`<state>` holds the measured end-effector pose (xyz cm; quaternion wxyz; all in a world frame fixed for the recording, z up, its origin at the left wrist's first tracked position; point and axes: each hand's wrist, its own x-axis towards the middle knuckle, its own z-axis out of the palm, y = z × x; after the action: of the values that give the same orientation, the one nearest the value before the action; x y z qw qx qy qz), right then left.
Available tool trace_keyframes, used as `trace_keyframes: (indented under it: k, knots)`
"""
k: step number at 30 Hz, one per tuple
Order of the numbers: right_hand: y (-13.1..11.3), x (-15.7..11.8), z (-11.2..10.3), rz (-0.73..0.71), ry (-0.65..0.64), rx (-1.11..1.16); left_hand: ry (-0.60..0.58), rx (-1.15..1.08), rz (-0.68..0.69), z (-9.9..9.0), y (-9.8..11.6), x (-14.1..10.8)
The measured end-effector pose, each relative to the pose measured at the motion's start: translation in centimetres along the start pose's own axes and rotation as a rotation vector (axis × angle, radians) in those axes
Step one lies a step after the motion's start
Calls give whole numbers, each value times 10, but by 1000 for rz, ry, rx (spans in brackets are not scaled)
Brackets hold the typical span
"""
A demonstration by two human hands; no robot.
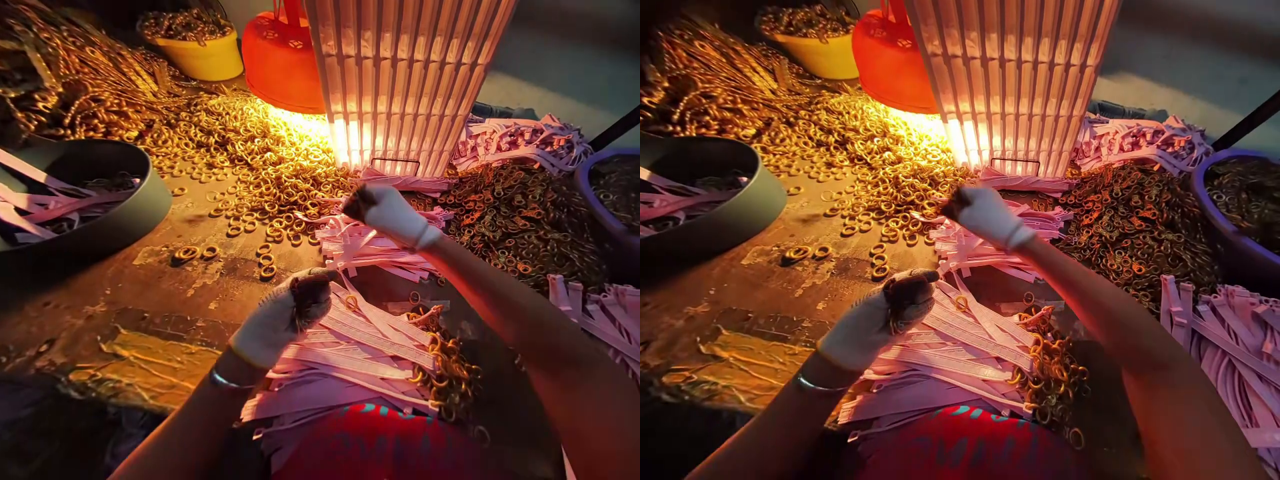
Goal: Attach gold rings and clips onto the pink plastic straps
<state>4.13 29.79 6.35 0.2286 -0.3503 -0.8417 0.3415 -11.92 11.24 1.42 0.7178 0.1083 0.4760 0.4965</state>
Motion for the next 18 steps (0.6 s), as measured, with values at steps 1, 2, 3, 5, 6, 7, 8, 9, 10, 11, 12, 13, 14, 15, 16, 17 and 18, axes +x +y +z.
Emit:
trace_keyframes:
  k: [1,2,3,5,6,7,8,9,10,11,12,13,14,15,16,17,18]
  knots:
    - [9,-30,-6,73,-164,-141,-19,145,43,3,2,3]
    - [16,-59,-12,113,-217,-196,-54,318,90,6,4,7]
    - [21,-86,-18,139,-254,-228,-98,522,145,9,6,12]
    - [28,-127,-24,231,-293,-325,-172,956,309,14,6,23]
    - [31,-141,-24,268,-311,-363,-191,1119,385,16,5,29]
    - [34,-151,-23,297,-331,-411,-203,1248,436,18,3,34]
    - [36,-158,-20,314,-356,-465,-212,1351,455,18,1,39]
    - [39,-163,-16,321,-381,-519,-221,1427,450,18,-2,42]
    - [40,-165,-11,324,-402,-572,-227,1480,433,18,-5,44]
    - [42,-167,-6,327,-416,-616,-233,1517,412,17,-7,46]
    - [42,-168,-1,331,-426,-643,-240,1544,391,16,-10,46]
    - [43,-170,3,337,-428,-646,-247,1555,372,15,-12,45]
    - [42,-171,7,338,-425,-639,-254,1541,350,15,-13,44]
    - [42,-173,9,334,-422,-626,-263,1491,323,14,-14,43]
    - [42,-175,11,328,-420,-615,-263,1392,285,14,-14,42]
    - [42,-177,13,322,-418,-608,-242,1223,239,13,-12,42]
    - [42,-180,13,316,-412,-599,-205,1012,190,12,-8,43]
